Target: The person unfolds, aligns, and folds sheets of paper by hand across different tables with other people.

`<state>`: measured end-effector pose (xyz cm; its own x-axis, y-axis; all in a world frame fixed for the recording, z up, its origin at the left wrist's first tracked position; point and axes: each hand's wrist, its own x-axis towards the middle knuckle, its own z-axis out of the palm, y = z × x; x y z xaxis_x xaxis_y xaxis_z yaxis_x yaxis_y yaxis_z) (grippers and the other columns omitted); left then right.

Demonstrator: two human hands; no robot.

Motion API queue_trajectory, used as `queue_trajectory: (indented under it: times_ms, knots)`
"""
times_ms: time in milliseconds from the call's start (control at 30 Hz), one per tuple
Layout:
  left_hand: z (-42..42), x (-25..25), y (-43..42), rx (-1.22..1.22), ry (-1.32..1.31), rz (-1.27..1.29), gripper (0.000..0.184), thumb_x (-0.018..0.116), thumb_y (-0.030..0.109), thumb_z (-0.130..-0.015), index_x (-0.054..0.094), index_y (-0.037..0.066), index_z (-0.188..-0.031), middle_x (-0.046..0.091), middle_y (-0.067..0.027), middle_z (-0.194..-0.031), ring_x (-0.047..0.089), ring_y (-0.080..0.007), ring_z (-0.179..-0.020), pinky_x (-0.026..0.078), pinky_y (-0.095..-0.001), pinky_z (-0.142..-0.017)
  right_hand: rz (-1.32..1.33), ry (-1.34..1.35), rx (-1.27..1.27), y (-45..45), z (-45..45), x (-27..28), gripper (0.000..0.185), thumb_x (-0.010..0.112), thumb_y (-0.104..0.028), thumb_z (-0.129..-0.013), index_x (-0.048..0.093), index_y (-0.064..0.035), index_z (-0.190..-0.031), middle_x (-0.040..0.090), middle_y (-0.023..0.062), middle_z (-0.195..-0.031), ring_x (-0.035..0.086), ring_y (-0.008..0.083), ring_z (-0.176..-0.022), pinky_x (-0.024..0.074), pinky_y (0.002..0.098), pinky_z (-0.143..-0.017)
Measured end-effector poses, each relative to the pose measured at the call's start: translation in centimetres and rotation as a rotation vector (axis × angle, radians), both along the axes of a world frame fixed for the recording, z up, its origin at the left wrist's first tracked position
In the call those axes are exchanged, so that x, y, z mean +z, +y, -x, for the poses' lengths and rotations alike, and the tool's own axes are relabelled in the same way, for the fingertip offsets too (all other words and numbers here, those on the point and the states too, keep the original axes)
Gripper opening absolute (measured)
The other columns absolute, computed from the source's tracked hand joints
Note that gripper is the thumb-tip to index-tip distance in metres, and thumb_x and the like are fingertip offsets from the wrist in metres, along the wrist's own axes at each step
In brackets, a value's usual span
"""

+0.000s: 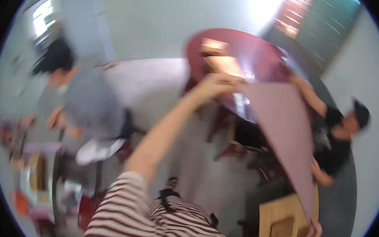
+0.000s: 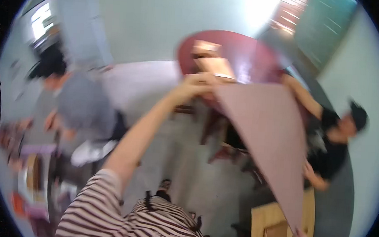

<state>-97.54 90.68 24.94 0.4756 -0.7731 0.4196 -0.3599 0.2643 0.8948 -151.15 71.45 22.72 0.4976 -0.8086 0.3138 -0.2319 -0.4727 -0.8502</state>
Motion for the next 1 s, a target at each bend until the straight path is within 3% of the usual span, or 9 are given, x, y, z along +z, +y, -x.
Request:
queue_trajectory:
  times_ms: [100,233,300,367,467,567,867,933,1000]
  knots:
    - [-5.8,-4.0,0.2,-0.140,0.231,-0.016,0.008,0.057,0.011,-0.088,0.059,0.004,-0.091,0.056,-0.0012,-0.089,0.057,-0.0107,-0.075,0.049,-0.0245,-0.069,0.074,-0.068,-0.235,8.2,-4.4,0.7,0.007,0.052,-0.002,-0.087,0.058,-0.0020,-0.088,0.065,0.0066,-0.095,0.041,0.0018,-0.057,0.0318,0.0156,-0.049]
    - [-11.2,-7.6,-0.2,-0.123,0.330,-0.088,0.014,0.060,0.011,-0.087,0.062,0.003,-0.097,0.059,-0.0014,-0.081,0.058,-0.0084,-0.072,0.052,-0.0233,-0.067,-0.194,-0.039,-0.231,10.0,-8.4,-2.6,0.007,0.053,0.002,-0.085,0.059,0.0004,-0.089,0.066,0.0084,-0.098,0.048,0.0035,-0.063,0.0385,0.0179,-0.055]
    - [-12.6,-7.9,-1.0,-0.104,0.299,-0.145,0.016,0.061,0.014,-0.086,0.063,0.002,-0.097,0.060,-0.0005,-0.081,0.057,-0.0077,-0.069,0.051,-0.0225,-0.065,-0.172,-0.051,-0.212,10.2,-10.2,-4.3,0.008,0.053,0.002,-0.085,0.059,0.0015,-0.091,0.066,0.0086,-0.098,0.056,0.0081,-0.075,0.0453,0.0213,-0.068]
    - [-14.4,-8.7,-1.8,-0.122,0.303,-0.169,0.016,0.061,0.013,-0.086,0.063,0.002,-0.097,0.060,-0.0003,-0.083,0.057,-0.0077,-0.068,0.050,-0.0214,-0.064,-0.140,-0.069,-0.227,10.5,-11.9,-6.0,0.009,0.053,-0.002,-0.086,0.061,-0.0023,-0.091,0.067,0.0045,-0.098,0.041,0.0003,-0.055,0.0321,0.0156,-0.046]
    - [-16.5,-9.5,-2.9,-0.136,0.312,-0.184,0.015,0.060,0.013,-0.086,0.063,0.002,-0.096,0.059,0.0007,-0.081,0.056,-0.0070,-0.068,0.049,-0.0207,-0.063,-0.126,-0.041,-0.242,10.6,-13.6,-7.6,0.008,0.053,0.000,-0.086,0.059,-0.0009,-0.090,0.066,0.0053,-0.099,0.050,0.0027,-0.064,0.0402,0.0170,-0.055]
    - [-18.9,-10.1,-4.3,-0.113,0.275,-0.232,0.014,0.060,0.013,-0.086,0.064,0.002,-0.095,0.060,-0.0007,-0.082,0.057,-0.0076,-0.068,0.050,-0.0207,-0.063,-0.192,-0.146,-0.148,10.0,-15.2,-9.3,0.007,0.053,0.003,-0.086,0.058,0.0025,-0.092,0.066,0.0073,-0.097,0.059,0.0105,-0.088,0.0461,0.0240,-0.080]
    - [-22.1,-9.2,-8.4,-0.053,0.195,-0.303,0.015,0.060,0.012,-0.086,0.065,0.001,-0.095,0.063,-0.0026,-0.082,0.060,-0.0093,-0.071,0.051,-0.0215,-0.063,-0.301,-0.067,-0.108,6.6,-19.1,-11.4,0.010,0.053,0.004,-0.086,0.061,0.0011,-0.093,0.065,0.0055,-0.099,0.054,0.0053,-0.082,0.0434,0.0198,-0.073]
    - [-23.1,-9.0,-9.8,-0.058,0.143,-0.331,0.016,0.060,0.012,-0.085,0.065,0.000,-0.095,0.063,-0.0022,-0.082,0.061,-0.0101,-0.071,0.051,-0.0216,-0.063,-0.241,-0.167,-0.147,5.6,-19.5,-12.7,0.008,0.058,0.003,-0.083,0.062,0.0010,-0.089,0.068,0.0044,-0.093,0.045,0.0026,-0.062,0.0418,0.0196,-0.060]
    - [-23.5,-8.3,-10.9,-0.069,0.147,-0.333,0.016,0.061,0.012,-0.085,0.065,0.000,-0.094,0.063,-0.0020,-0.081,0.060,-0.0098,-0.071,0.050,-0.0214,-0.063,-0.279,-0.140,-0.133,5.0,-20.2,-12.7,0.008,0.059,0.003,-0.082,0.063,0.0004,-0.089,0.068,0.0042,-0.093,0.043,0.0023,-0.060,0.0401,0.0191,-0.057]
